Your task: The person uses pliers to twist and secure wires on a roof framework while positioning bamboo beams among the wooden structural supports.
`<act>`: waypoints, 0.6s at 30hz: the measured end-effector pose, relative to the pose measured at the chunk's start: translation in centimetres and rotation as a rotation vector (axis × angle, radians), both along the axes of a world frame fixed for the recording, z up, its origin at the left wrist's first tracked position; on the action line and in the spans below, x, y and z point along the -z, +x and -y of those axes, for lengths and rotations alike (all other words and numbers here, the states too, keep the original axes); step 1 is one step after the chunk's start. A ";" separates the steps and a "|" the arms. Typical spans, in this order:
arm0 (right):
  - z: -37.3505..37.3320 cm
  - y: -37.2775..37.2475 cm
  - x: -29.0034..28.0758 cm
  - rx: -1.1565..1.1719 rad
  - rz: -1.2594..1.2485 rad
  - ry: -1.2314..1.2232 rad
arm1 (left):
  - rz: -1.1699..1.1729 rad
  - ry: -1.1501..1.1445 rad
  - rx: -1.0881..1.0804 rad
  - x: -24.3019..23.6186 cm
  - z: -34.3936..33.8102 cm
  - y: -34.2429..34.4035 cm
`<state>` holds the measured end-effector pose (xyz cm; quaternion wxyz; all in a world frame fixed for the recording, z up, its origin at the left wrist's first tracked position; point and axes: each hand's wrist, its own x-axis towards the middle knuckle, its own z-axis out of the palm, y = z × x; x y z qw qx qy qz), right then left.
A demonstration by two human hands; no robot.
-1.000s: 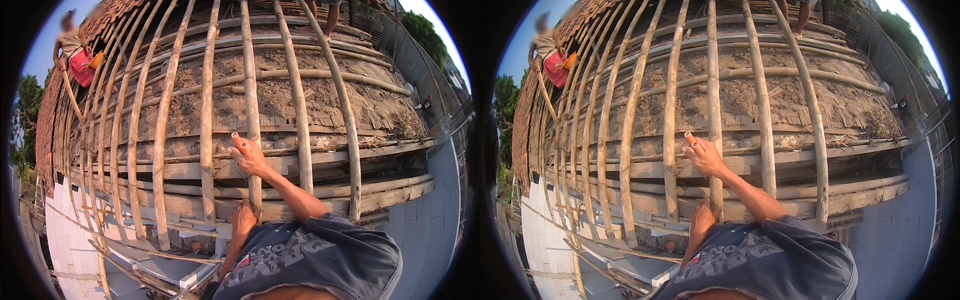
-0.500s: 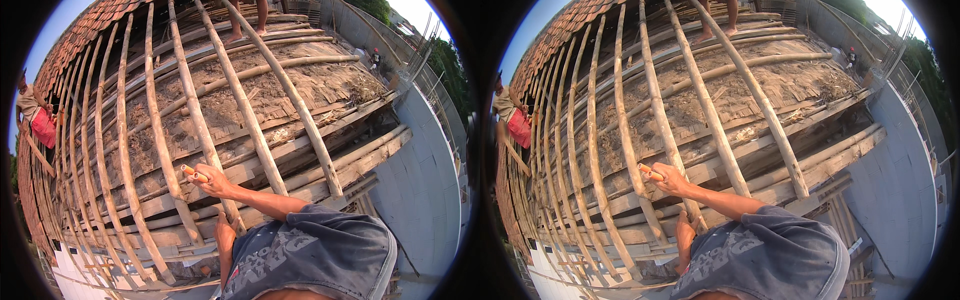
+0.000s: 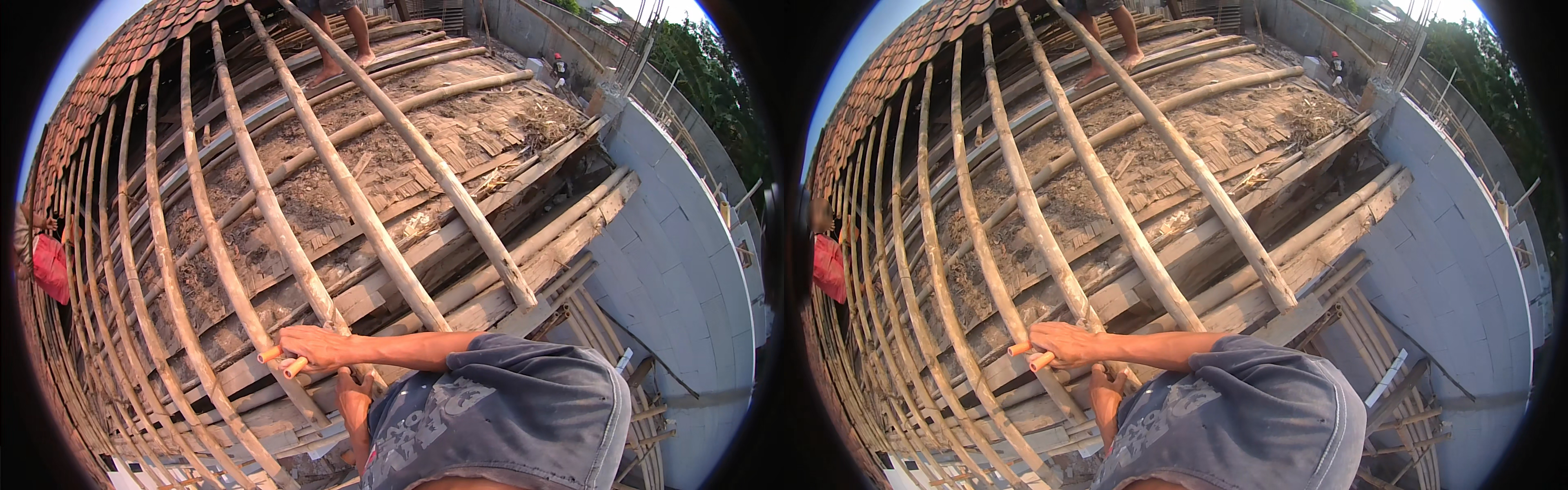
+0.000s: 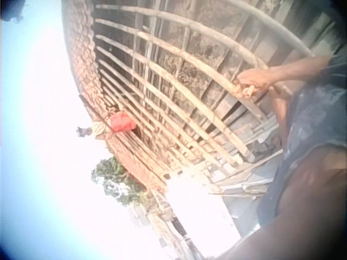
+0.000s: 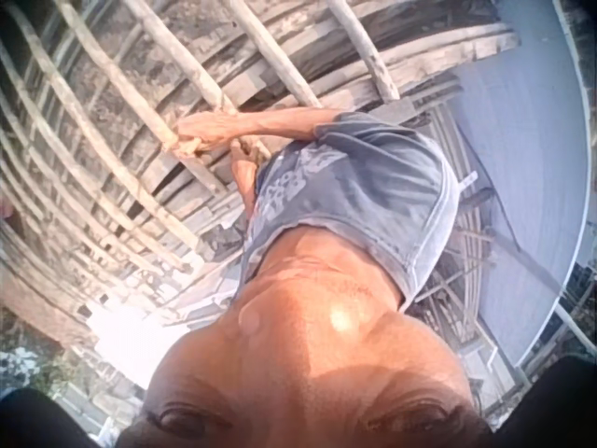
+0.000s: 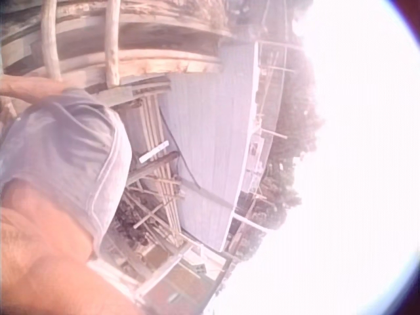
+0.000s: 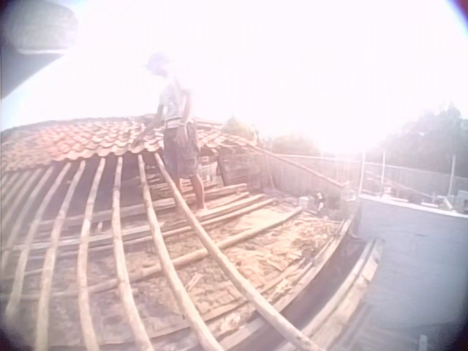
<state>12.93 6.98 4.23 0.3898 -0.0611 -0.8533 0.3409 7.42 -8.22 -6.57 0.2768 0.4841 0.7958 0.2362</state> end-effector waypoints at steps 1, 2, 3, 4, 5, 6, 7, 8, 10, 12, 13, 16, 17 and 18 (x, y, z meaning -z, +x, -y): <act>-0.1 0.0 -0.3 0.015 -0.014 -0.105 | -0.009 -0.031 0.000 -1.0 -0.2 0.3; -0.2 0.0 -0.5 0.028 -0.028 -0.210 | -0.017 -0.064 0.001 -2.0 -0.2 0.6; -0.2 -0.1 -1.0 0.034 -0.042 -0.310 | -0.026 -0.097 -0.008 -3.2 -0.2 0.9; -0.4 -0.7 -1.4 0.068 -0.115 -0.276 | -0.034 -0.131 -0.017 -3.8 -0.2 1.1; -0.7 -1.0 -1.6 0.049 -0.078 -0.233 | -0.041 -0.143 -0.019 -3.8 -0.3 1.1; -1.1 -1.2 -1.7 0.030 -0.041 -0.191 | -0.048 -0.156 -0.019 -3.9 -0.3 1.0; -1.4 -1.5 -1.8 0.012 -0.006 -0.149 | -0.055 -0.169 -0.019 -4.0 -0.3 0.9; -1.3 -1.6 -1.7 0.007 0.025 -0.164 | -0.060 -0.159 -0.015 -3.8 -0.2 0.8; -1.0 -1.4 -1.6 0.001 0.090 -0.193 | -0.068 -0.138 -0.002 -3.5 -0.1 0.6; -0.8 -1.4 -2.0 -0.032 0.163 -0.236 | -0.031 -0.145 -0.010 -3.7 0.0 0.6; -0.6 -1.4 -2.2 -0.048 0.199 -0.259 | -0.012 -0.150 -0.013 -3.9 0.0 0.7; -0.6 -1.8 -2.0 -0.072 0.230 -0.253 | -0.039 -0.160 -0.002 -3.7 -0.2 0.9; -0.6 -2.0 -2.0 -0.071 0.232 -0.263 | -0.043 -0.156 -0.014 -3.7 0.0 0.8; -0.7 -2.2 -2.0 -0.067 0.244 -0.269 | -0.036 -0.147 -0.024 -3.4 0.1 0.8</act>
